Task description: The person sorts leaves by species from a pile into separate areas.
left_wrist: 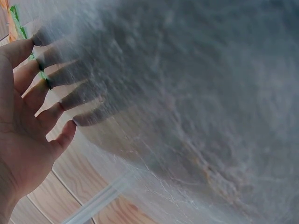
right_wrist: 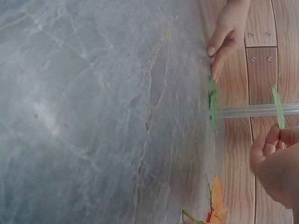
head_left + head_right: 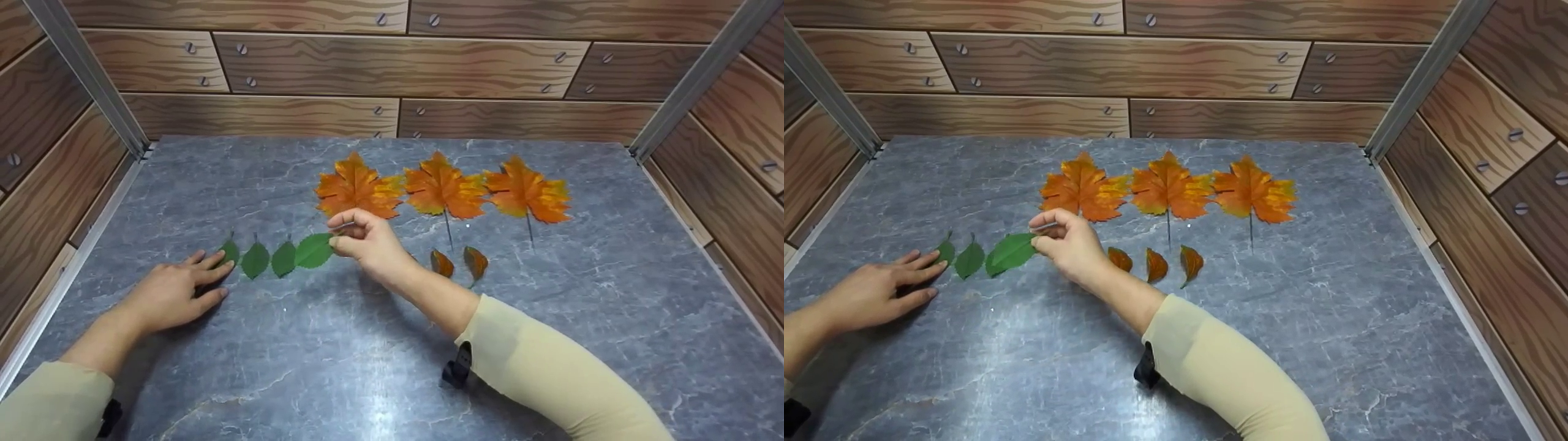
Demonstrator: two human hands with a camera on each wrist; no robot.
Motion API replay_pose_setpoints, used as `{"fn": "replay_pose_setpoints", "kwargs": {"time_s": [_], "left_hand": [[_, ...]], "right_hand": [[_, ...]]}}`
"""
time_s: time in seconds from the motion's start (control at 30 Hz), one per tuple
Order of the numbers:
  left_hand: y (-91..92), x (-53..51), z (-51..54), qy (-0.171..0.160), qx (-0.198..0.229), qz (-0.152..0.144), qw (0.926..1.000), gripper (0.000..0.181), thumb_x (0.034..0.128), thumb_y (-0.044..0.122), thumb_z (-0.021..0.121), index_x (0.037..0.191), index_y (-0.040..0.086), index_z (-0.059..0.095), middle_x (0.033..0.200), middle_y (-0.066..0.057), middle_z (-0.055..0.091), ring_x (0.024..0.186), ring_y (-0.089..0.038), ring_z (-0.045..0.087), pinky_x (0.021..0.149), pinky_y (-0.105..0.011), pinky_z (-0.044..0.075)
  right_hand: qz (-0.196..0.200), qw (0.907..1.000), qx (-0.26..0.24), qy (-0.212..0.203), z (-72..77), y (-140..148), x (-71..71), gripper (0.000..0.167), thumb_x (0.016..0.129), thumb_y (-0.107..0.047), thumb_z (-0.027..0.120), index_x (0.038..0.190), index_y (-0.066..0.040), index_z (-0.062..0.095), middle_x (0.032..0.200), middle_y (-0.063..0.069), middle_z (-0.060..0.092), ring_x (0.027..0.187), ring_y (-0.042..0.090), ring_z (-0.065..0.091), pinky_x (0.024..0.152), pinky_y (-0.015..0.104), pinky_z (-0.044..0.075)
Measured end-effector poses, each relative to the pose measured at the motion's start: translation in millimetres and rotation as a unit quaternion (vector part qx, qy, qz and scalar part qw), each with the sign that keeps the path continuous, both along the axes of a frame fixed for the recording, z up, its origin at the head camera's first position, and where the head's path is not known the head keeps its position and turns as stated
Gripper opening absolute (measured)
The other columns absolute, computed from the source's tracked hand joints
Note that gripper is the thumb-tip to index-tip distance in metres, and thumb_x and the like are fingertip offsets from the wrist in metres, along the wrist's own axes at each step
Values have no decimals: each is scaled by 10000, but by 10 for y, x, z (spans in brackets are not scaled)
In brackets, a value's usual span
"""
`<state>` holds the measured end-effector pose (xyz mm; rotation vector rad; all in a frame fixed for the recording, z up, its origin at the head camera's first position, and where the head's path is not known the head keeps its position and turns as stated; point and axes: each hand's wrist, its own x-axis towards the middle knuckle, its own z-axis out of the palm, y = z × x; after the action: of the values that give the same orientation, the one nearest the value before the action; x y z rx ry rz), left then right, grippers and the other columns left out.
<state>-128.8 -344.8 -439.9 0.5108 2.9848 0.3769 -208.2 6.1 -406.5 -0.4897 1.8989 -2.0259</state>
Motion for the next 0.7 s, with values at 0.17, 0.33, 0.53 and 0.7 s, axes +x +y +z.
{"fn": "replay_pose_setpoints", "kwargs": {"time_s": [0.17,0.33,0.53,0.7], "left_hand": [[6,6,10,23,8,-3,10000,563,1060,401,637,1544,124,566,1614,-168,459,1465,-515,406,1072,-783,345],[1,10,4,100,20,-22,9999,557,1057,395,643,1536,119,577,1603,-167,475,1454,-519,421,1062,-794,351],[-4,3,-5,145,28,-48,9999,552,1053,381,648,1532,114,582,1596,-166,488,1446,-521,431,1050,-810,348],[-2,2,-3,148,20,-59,9999,550,1052,376,648,1530,111,584,1594,-170,489,1442,-525,435,1049,-808,351]], "right_hand": [[-159,9998,73,-124,-1,-22,-28,207,952,91,650,1144,22,686,912,59,727,858,144,692,885,338,610],[-247,9990,-137,-355,1,-50,-49,248,905,94,609,1125,10,686,833,43,684,801,131,660,868,325,607],[-240,9982,-421,-341,-5,-77,-83,314,872,111,585,1172,63,667,895,35,682,810,115,651,794,266,584],[-196,9987,-414,-231,0,-82,-93,346,878,126,583,1203,48,672,908,45,665,813,126,627,772,261,560]]}}
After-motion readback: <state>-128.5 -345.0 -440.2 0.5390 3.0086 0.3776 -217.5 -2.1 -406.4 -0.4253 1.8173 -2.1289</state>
